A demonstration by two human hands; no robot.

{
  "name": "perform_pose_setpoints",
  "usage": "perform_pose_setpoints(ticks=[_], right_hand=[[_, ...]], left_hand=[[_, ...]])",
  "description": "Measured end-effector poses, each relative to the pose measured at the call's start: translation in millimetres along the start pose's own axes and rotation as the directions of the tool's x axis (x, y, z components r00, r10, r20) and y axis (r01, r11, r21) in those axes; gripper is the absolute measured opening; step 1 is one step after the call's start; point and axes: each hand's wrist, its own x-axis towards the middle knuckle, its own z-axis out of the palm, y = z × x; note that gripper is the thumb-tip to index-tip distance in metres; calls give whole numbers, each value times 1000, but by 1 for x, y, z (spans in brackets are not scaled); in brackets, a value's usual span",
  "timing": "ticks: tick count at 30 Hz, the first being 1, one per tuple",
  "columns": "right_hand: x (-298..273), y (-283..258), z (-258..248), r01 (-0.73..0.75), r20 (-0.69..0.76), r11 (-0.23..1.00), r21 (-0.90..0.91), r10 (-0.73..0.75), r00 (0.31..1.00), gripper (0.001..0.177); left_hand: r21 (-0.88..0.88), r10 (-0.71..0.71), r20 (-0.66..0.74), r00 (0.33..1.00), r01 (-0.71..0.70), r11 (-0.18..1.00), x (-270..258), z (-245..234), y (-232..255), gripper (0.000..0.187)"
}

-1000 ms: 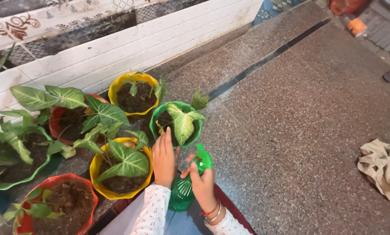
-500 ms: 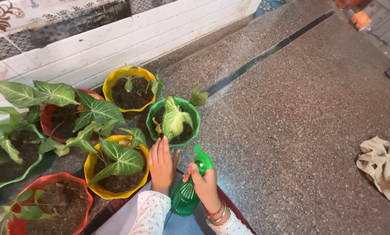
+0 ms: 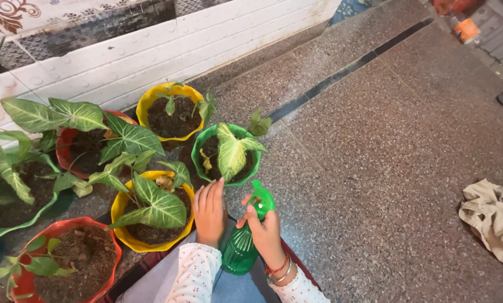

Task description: The person sits on the floor and uses a green spray bottle to mist several potted plants arranged in a semi-circle. They systematically move from one pot to the next, spraying the leaves and soil of each plant.

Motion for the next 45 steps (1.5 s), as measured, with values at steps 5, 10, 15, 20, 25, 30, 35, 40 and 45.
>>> perform_pose_setpoints(ticks=[5, 10, 15, 20, 25, 30, 35, 40, 45], right_hand=[[0, 7, -4, 7, 72, 1000, -17, -6, 997, 14], [-5, 13, -8, 9, 60, 1000, 30, -11, 998, 14], [-5, 10, -8, 17, 46, 1000, 25, -18, 999, 15], [-7, 6, -4, 33, 52, 999, 30, -34, 998, 15], [-4, 6, -5, 31, 47, 1000, 1, -31, 998, 16], [1, 9, -6, 21, 52, 1000, -4, -21, 998, 14], [7, 11, -11, -18, 73, 999, 40, 15, 997, 14], [11, 0, -5, -49, 103, 997, 58, 43, 994, 14], [39, -47, 21, 17, 181, 981, 191, -52, 982, 20]], left_hand=[[-49, 37, 22, 999, -36, 998, 1, -4, -1, 59], [-61, 59, 18, 998, -58, 996, 4, -8, 2, 61], [-85, 54, 29, 998, -51, 995, 7, -12, 6, 60], [-79, 58, 28, 998, -56, 995, 8, -13, 8, 53], [-84, 63, 36, 997, -60, 995, 7, -14, 10, 51], [-94, 69, 33, 997, -65, 993, 8, -16, 11, 50], [-124, 73, 102, 992, -60, 990, 9, -16, 9, 56], [-114, 57, 135, 989, -41, 993, 2, -9, 4, 61], [-2, 69, 150, 986, -70, 998, -5, 5, -6, 61]])
